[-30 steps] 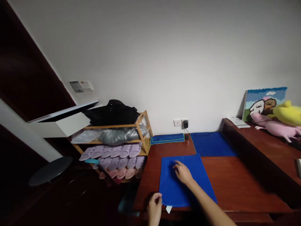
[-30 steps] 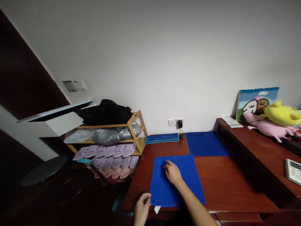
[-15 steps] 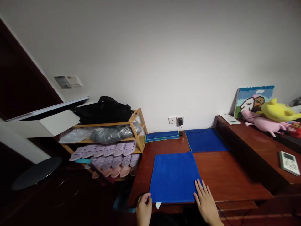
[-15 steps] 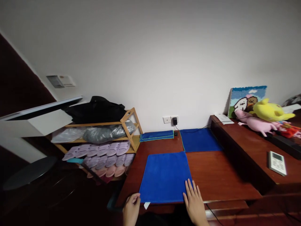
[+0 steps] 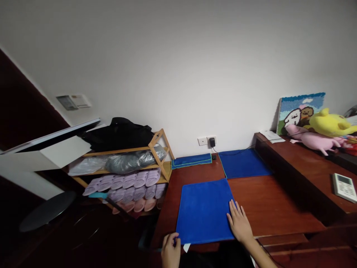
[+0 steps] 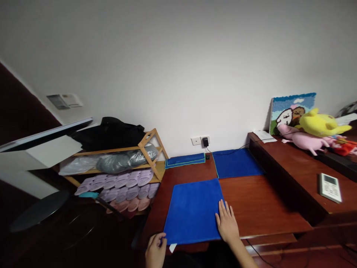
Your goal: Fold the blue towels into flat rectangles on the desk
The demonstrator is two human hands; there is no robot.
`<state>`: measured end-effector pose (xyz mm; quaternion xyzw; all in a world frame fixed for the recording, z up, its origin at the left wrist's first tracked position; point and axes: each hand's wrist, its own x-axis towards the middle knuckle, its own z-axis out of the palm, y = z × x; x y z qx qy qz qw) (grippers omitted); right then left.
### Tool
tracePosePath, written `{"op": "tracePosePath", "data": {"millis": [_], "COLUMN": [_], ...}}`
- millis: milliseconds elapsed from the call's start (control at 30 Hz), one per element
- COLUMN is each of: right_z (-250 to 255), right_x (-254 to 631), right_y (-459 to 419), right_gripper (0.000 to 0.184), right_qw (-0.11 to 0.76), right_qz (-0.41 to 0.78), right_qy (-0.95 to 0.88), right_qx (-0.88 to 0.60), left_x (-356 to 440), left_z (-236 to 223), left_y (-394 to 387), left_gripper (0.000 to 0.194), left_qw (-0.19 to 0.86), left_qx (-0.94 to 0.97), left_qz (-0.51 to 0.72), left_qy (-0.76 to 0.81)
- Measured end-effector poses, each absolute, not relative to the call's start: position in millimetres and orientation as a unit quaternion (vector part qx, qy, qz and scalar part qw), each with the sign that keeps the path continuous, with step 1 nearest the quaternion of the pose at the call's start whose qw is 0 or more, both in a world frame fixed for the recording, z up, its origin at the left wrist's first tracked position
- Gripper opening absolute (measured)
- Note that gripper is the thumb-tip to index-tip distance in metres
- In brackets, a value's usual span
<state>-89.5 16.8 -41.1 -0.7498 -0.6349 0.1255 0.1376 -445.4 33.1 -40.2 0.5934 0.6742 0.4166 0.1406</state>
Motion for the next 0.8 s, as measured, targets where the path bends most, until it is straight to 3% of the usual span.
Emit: {"op": "tracePosePath", "data": {"millis": [233,467,800], "right_z": [-31.8,-8.7,-39.4], "right_x": [-77.0,-74.5,-65.9], "right_y": [49.8,137.0,150.0], "right_gripper": [0.067,0.068,0.067], "right_qw": [0.174,0.129,0.122], "right_qz": [0.105,0.142,0.11], "right_qy": [-0.632,-0.642,-0.626], "right_qx": [-0.748,-0.743,-0.762], "left_x": [-430.8,-314.2,-229.4], "left_z": [-16.8,15.6,-16.3], "left_y": [44.4,103.8,167.3], "left_gripper": [0.032,0.036,0.055], "left_qw": [0.004,0.063,0.086], "left_qx": [0.67,0.806,0.852], "left_qz": [0.343,0.256,0.142], "left_qy": [0.659,0.531,0.497]}}
